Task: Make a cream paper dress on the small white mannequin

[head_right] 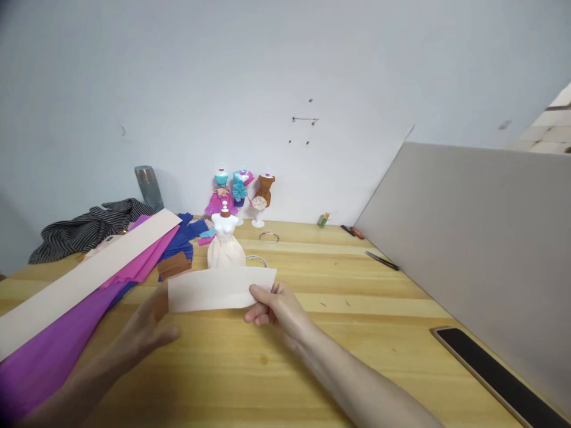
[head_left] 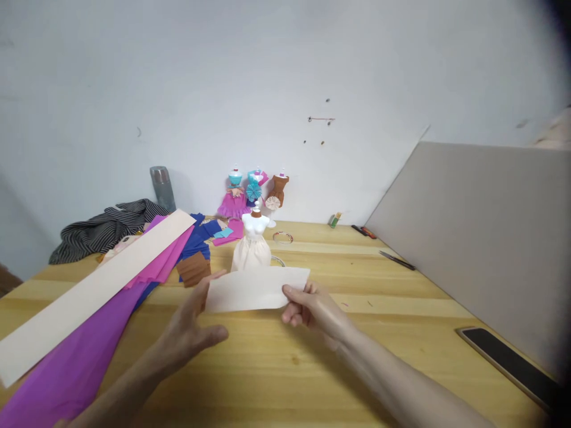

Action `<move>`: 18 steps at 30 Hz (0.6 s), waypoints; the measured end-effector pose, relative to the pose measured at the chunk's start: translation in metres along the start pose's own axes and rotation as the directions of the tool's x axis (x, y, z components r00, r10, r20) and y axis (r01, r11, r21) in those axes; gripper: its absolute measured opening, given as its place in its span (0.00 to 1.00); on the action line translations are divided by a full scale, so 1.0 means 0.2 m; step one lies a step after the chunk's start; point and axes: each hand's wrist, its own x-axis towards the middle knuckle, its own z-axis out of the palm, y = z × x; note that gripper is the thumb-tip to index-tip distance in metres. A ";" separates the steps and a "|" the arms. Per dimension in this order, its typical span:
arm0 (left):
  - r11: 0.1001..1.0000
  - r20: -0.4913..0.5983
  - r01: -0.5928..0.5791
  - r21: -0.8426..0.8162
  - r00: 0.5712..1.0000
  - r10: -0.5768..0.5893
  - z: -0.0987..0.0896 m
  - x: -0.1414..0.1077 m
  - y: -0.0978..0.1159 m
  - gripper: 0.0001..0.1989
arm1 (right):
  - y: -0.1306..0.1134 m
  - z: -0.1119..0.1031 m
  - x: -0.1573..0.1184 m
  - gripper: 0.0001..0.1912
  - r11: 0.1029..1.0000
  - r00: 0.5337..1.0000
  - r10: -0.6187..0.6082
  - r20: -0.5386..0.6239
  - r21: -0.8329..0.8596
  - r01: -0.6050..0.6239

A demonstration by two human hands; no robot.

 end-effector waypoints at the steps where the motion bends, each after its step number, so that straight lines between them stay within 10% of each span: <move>1: 0.999 -0.021 0.012 0.053 1.000 -0.011 0.01 0.00 0.03 0.38 | 0.00 0.01 -0.01 0.19 1.000 1.000 0.007 0.012 -0.011 -0.007; 4: 0.993 -0.099 0.108 0.053 0.990 -0.102 0.04 0.02 0.10 0.19 | -0.03 0.03 -0.04 0.23 0.993 0.999 -0.010 0.041 -0.115 0.015; 10: 0.996 -0.202 0.054 0.065 0.979 -0.040 0.06 0.11 0.18 0.18 | -0.17 0.02 -0.08 0.23 0.828 0.937 -0.316 0.148 -0.440 0.349; 18: 0.997 -0.137 0.035 -0.067 0.990 -0.044 0.04 0.23 0.38 0.18 | -0.33 0.06 0.01 0.19 0.793 0.828 -0.561 -0.015 -0.297 0.532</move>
